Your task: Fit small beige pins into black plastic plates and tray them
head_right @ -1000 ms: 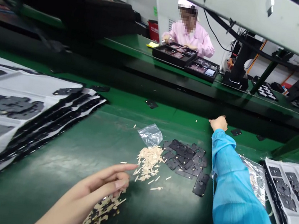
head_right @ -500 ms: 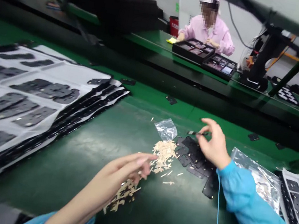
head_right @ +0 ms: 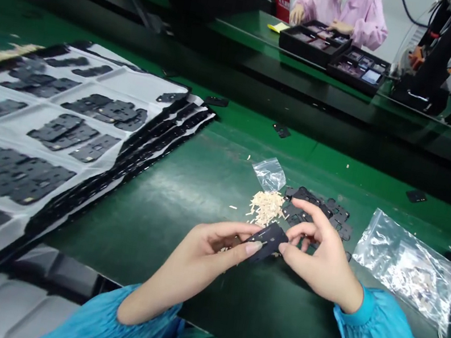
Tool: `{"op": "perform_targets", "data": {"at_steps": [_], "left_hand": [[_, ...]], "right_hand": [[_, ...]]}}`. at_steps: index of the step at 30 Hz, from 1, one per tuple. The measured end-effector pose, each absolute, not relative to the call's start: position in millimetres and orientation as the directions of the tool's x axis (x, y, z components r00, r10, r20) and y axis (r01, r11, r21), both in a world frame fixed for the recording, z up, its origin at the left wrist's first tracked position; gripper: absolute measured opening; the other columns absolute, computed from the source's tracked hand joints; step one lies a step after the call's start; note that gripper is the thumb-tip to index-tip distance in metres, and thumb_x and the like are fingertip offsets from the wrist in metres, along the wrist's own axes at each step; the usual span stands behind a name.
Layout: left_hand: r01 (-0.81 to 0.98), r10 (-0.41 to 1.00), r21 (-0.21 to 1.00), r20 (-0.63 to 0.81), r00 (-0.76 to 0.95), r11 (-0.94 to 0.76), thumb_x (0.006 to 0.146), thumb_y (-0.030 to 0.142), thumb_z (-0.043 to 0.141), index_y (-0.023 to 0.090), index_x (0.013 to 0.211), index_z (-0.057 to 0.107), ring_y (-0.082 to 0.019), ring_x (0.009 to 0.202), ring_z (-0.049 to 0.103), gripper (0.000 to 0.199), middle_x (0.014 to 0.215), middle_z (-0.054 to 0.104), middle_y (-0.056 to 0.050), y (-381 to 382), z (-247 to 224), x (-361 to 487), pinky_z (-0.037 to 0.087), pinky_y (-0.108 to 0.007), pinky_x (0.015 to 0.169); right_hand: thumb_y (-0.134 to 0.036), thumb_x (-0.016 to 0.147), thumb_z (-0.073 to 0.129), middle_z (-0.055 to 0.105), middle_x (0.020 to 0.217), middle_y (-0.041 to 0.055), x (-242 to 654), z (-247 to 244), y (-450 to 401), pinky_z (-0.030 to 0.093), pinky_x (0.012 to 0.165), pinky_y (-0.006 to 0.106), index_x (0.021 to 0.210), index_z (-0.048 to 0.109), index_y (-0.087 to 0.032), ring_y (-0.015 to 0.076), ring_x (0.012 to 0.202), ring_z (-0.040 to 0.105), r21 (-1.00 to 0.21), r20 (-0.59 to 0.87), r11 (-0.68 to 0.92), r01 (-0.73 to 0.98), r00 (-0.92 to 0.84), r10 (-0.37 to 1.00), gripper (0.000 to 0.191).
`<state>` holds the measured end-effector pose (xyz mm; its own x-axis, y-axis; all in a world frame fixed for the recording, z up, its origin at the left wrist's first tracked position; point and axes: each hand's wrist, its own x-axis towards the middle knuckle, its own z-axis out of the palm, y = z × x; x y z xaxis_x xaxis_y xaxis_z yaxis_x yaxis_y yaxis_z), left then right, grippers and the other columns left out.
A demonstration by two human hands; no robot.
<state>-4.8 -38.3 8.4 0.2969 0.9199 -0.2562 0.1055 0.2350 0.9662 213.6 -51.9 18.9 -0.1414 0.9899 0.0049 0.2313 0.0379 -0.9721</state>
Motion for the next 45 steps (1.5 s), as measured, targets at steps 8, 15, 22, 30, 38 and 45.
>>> {"op": "perform_targets", "data": {"at_steps": [8,15,22,30,38,45], "left_hand": [[0.146,0.738,0.944,-0.323,0.592,0.295,0.091,0.033,0.069,0.016,0.118,0.072,-0.014,0.066,0.055,0.032,0.075,0.069,-0.001,-35,12,1,0.043,-0.026,0.061],[0.051,0.903,0.962,-0.269,0.336,0.268,0.090,0.039,0.070,0.016,0.080,0.072,-0.011,0.056,0.054,0.025,0.066,0.062,0.002,-31,9,4,0.048,-0.021,0.052],[-0.001,0.869,0.943,-0.307,0.389,0.333,0.088,0.034,0.076,0.016,0.105,0.069,-0.012,0.058,0.066,0.026,0.067,0.073,0.000,-32,6,2,0.052,-0.018,0.055],[-0.055,0.948,0.972,-0.212,0.236,0.230,0.089,0.027,0.074,0.017,0.141,0.054,-0.016,0.059,0.072,0.056,0.059,0.072,0.003,-34,1,7,0.055,-0.021,0.057],[0.067,0.994,0.995,0.068,0.087,-0.074,0.094,0.021,0.071,0.023,0.132,0.057,-0.010,0.054,0.066,0.041,0.068,0.076,0.003,-45,-2,20,0.054,-0.019,0.058],[0.104,0.985,0.980,0.164,0.047,-0.168,0.091,0.015,0.073,0.024,0.130,0.057,-0.012,0.071,0.077,0.043,0.082,0.081,0.003,-51,-4,25,0.062,-0.020,0.075]], "right_hand": [[-0.013,0.080,0.067,0.072,0.080,-0.0019,209,20,-53,0.044,0.055,0.027,0.138,0.054,-0.025,0.0129,0.060,0.057,-0.980,-0.103,-0.077,0.183,-0.140,0.985,0.060],[-0.021,0.080,0.076,0.072,0.085,-0.0020,203,21,-58,0.042,0.057,0.026,0.139,0.053,-0.026,0.0123,0.063,0.055,-0.961,-0.182,-0.156,0.229,-0.099,0.978,0.063],[-0.027,0.079,0.077,0.071,0.083,-0.0006,197,17,-57,0.043,0.054,0.026,0.127,0.065,-0.023,0.0126,0.061,0.054,-0.971,-0.178,-0.173,0.163,-0.014,0.984,0.050],[-0.028,0.073,0.079,0.064,0.062,-0.0003,200,24,-55,0.039,0.051,0.024,0.072,0.075,-0.018,0.0110,0.056,0.049,-0.954,-0.182,-0.213,0.211,0.156,0.971,0.012],[-0.019,0.075,0.074,0.063,0.058,-0.0028,194,26,-62,0.038,0.050,0.024,0.067,0.074,-0.020,0.0108,0.054,0.049,-0.916,-0.056,-0.115,0.384,0.161,0.985,0.008],[-0.012,0.080,0.073,0.059,0.059,-0.0040,193,22,-68,0.041,0.055,0.026,0.066,0.067,-0.020,0.0104,0.054,0.051,-0.760,0.320,0.191,0.621,0.102,0.942,0.017]]}}
